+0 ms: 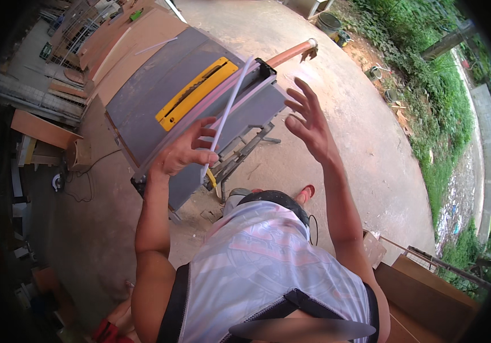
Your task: The person uses a table saw to cut a white board into smaller pieces. They guide the board through the saw, separate the cut pieces, and then move to a storage area to place the pieces among other materials.
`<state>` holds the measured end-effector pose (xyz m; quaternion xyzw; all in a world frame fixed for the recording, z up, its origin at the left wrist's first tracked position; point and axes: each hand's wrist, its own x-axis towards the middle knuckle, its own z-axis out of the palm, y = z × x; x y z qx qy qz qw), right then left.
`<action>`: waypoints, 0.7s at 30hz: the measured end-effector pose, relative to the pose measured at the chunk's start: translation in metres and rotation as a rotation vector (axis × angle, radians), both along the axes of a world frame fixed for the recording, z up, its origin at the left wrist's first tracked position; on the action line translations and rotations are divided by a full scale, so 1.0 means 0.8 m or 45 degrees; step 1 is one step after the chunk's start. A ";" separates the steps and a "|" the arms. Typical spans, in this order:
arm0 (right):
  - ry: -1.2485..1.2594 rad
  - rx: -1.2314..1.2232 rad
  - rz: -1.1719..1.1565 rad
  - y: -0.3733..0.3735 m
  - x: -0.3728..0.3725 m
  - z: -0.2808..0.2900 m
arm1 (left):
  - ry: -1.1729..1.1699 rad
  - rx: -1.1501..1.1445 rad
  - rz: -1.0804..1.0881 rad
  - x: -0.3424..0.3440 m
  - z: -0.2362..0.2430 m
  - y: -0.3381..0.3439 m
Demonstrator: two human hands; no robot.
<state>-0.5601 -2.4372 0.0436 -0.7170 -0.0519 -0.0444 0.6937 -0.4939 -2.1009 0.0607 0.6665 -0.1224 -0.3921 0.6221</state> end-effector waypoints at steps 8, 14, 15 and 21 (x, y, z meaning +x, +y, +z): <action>0.272 0.295 0.009 -0.186 0.048 -0.025 | 0.021 0.052 -0.238 -0.012 -0.057 -0.259; 0.221 0.355 -0.056 -0.359 0.077 -0.031 | 0.051 0.032 -0.294 0.019 -0.062 -0.449; 0.215 0.380 -0.064 -0.380 0.086 -0.029 | 0.094 0.025 -0.288 0.027 -0.059 -0.470; 0.234 0.407 -0.081 -0.468 0.176 -0.028 | 0.115 0.029 -0.271 0.106 -0.042 -0.573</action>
